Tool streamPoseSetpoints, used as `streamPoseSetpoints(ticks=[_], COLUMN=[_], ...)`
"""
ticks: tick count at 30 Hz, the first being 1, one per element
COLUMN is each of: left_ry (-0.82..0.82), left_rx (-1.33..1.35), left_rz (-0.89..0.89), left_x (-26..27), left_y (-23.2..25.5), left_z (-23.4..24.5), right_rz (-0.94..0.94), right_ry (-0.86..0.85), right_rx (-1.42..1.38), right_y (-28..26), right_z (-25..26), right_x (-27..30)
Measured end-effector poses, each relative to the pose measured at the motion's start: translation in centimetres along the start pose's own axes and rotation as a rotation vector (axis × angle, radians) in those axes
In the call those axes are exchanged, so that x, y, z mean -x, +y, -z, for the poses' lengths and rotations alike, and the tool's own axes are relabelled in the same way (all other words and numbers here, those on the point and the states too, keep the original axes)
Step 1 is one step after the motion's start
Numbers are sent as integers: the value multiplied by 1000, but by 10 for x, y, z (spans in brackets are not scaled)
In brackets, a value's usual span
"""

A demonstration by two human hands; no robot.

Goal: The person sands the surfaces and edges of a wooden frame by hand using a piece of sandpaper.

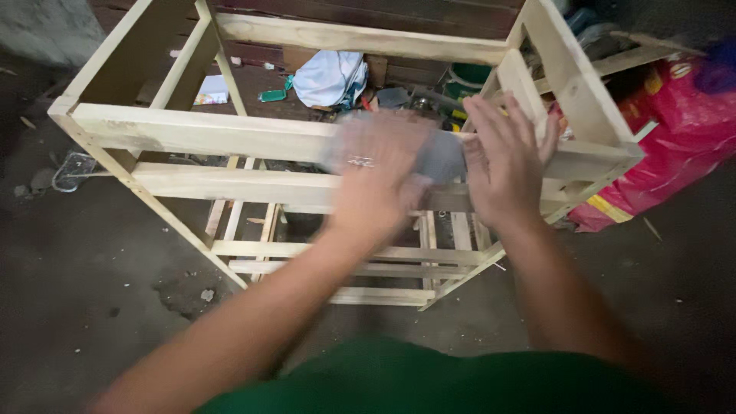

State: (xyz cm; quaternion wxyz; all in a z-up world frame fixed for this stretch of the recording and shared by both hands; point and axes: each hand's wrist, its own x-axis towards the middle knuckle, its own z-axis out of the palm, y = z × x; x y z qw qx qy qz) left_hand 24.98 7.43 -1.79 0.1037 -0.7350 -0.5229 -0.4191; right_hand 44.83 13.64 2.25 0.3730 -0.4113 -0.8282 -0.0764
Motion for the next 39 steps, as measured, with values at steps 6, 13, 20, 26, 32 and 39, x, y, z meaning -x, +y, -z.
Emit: streamPoseSetpoints(ticks=[6,13,20,26,32,39], left_ry=[83,-16,48,-158,-84,2], left_rx=[-143,38,-345,-171,-186,-145], left_rz=[417,78,451,67,218,168], left_x=[18,1,23,0,32,9], left_y=[-58,-1,-93,1,-95,-39], left_z=[38,5,82,13,116,46], right_rz=[31,-37,-8,-35,-49,-86], right_ry=[35,107,157,169,157,184], right_rx=[65,30,20,12,2,38], right_y=[4,-6,-10,-12,0,-11], right_z=[-14,-18,-20,-21,-28,-33], right_x=[-3,-5,-2,-2,3,-3])
